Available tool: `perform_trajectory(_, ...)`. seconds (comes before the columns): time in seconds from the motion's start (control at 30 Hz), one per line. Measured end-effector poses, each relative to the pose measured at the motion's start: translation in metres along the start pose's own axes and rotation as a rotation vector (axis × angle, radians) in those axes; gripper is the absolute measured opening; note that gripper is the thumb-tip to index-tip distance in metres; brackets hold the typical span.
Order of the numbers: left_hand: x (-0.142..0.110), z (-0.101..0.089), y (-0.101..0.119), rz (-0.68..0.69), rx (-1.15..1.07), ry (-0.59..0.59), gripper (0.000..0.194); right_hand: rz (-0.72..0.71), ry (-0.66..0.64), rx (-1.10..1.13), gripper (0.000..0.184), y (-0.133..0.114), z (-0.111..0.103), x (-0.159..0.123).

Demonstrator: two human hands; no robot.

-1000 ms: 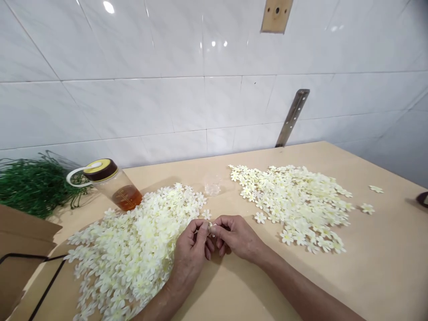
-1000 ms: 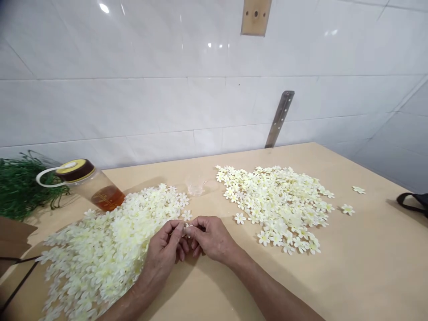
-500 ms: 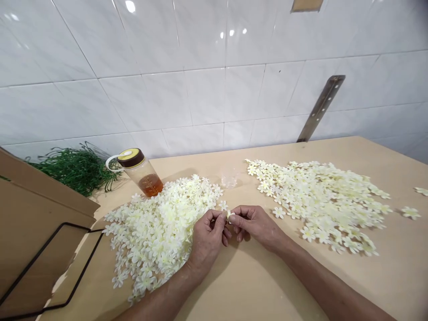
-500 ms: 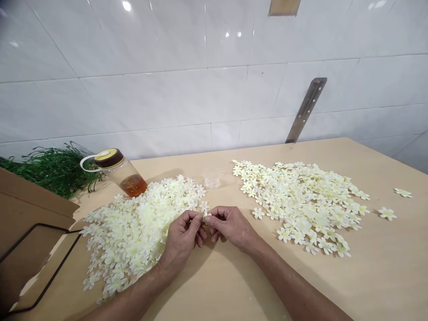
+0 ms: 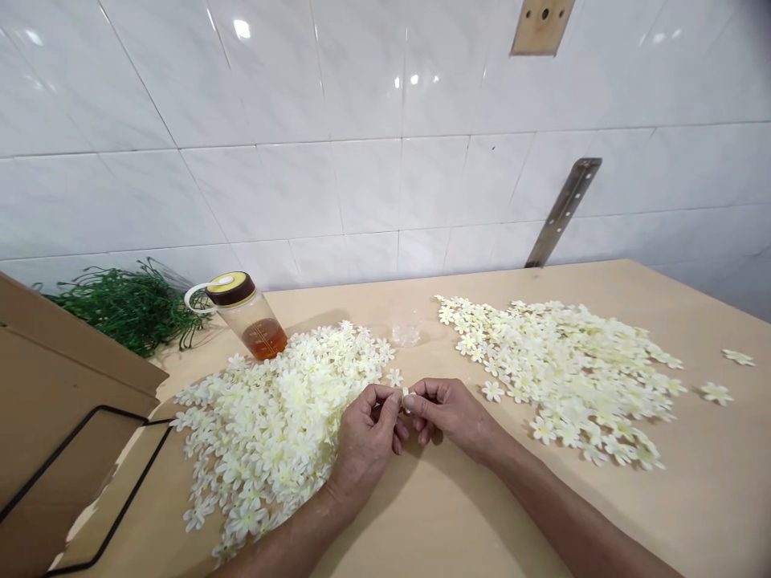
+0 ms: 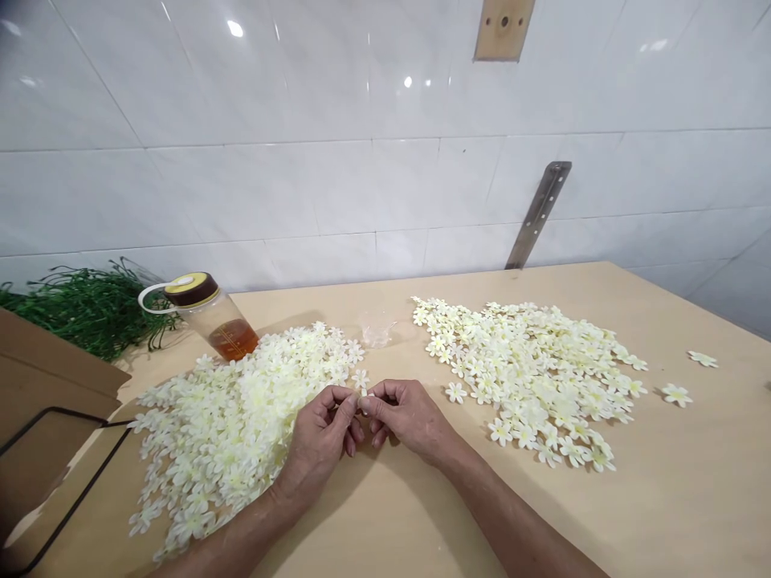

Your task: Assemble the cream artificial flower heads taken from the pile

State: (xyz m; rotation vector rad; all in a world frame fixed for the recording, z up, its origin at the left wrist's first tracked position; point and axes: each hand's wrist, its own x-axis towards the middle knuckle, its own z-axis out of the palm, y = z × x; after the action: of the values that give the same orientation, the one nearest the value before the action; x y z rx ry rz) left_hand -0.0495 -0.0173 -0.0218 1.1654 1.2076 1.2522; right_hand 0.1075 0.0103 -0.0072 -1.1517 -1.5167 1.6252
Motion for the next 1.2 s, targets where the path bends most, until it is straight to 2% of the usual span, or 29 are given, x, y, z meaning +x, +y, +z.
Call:
perform_trajectory(0.27,0.0021,-0.0010,-0.0070,-0.003,-0.020,-0.002,0.029,0.008,-0.002,-0.024,0.042,-0.0031,0.0007,-0.0006)
perform_trajectory(0.47,0.0013,-0.0010,-0.0036,-0.001,-0.006,-0.006,0.028,-0.014,-0.011,-0.024,0.040,-0.0048,0.0025,-0.0021)
perform_trajectory(0.63,0.0010,0.0005,-0.0022,-0.018,-0.008,0.013,0.028,0.023,0.022,-0.012,0.041,-0.0038,0.0023,-0.0015)
perform_trajectory(0.9,-0.0035,0.0002,0.0016,-0.032,-0.012,-0.028,0.027,0.060,0.039,-0.048,0.041,-0.0052,0.0036,-0.0015)
perform_trajectory(1.07,-0.0012,0.0004,0.0013,-0.034,-0.028,-0.032,0.027,0.011,0.004,-0.001,0.040,-0.0048,0.0034,-0.0016)
perform_trajectory(1.2,0.0001,0.0000,0.0004,-0.051,-0.034,-0.032,0.029,0.051,-0.004,-0.032,0.042,-0.0042,0.0006,-0.0017)
